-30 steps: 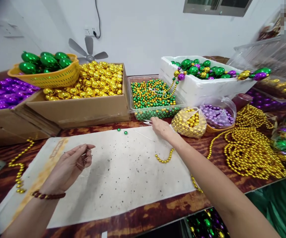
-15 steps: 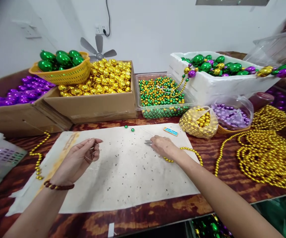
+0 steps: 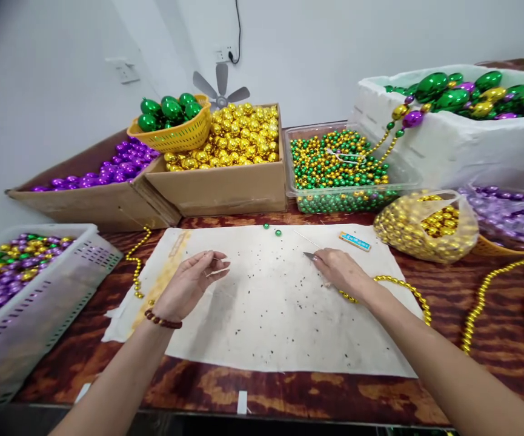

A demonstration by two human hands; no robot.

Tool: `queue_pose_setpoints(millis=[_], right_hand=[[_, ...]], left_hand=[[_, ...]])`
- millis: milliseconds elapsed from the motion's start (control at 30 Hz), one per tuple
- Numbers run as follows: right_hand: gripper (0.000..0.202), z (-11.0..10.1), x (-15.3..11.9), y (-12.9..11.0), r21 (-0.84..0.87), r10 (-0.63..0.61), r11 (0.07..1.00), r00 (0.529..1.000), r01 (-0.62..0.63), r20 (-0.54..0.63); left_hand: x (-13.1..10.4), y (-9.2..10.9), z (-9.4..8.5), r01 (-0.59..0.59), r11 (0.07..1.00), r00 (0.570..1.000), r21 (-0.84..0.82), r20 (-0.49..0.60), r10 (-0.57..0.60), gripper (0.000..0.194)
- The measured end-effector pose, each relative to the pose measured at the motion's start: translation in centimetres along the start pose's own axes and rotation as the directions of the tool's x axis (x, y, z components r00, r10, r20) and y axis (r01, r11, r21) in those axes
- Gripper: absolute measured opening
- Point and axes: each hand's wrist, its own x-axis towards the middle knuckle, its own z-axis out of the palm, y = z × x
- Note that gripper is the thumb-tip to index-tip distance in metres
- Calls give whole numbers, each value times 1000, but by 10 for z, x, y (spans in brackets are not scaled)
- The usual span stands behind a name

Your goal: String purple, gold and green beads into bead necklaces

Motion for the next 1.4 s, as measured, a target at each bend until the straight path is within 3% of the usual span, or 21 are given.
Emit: queue_pose_setpoints(millis=[100, 200, 333, 467, 667, 933, 1167, 1267, 1400], right_hand=[[26, -1, -7, -9, -4, 21, 1000, 1000, -21, 9], [26, -3, -12, -36, 12, -7, 1000, 1000, 7, 2], [26, -4, -8, -96, 175, -209, 962, 977, 211, -31], [24, 3, 7, -149, 212, -283, 936, 959, 280, -18], [23, 9, 20, -179, 140, -262, 956, 965, 257, 19], [21, 9, 23, -188, 84, -231, 970, 973, 228, 26], [25, 16, 25, -182, 78, -171, 982, 985, 171, -5], [24, 13, 25, -158, 53, -83, 995, 996, 84, -33], [32, -4, 26, -86, -39, 134, 989, 984, -139, -114]], left_hand=[[-2, -9, -11, 0, 993, 996, 118, -93, 11, 30], [-8, -15, -21, 20, 992, 992, 128, -123, -4, 34], [-17, -16, -25, 77, 997, 995, -20, -55, -78, 36], [-22, -13, -22, 141, 976, 990, -166, 6, -142, 38], [-25, -12, -17, 126, 977, 992, -174, 41, -120, 38], [-26, -15, -9, 126, 988, 991, -88, 52, -122, 41], [-26, -15, -6, 133, 990, 991, -37, 27, -132, 43], [-25, -16, -8, 153, 988, 988, -23, 29, -152, 47], [-21, -21, -15, 69, 960, 997, 273, -45, -59, 48]])
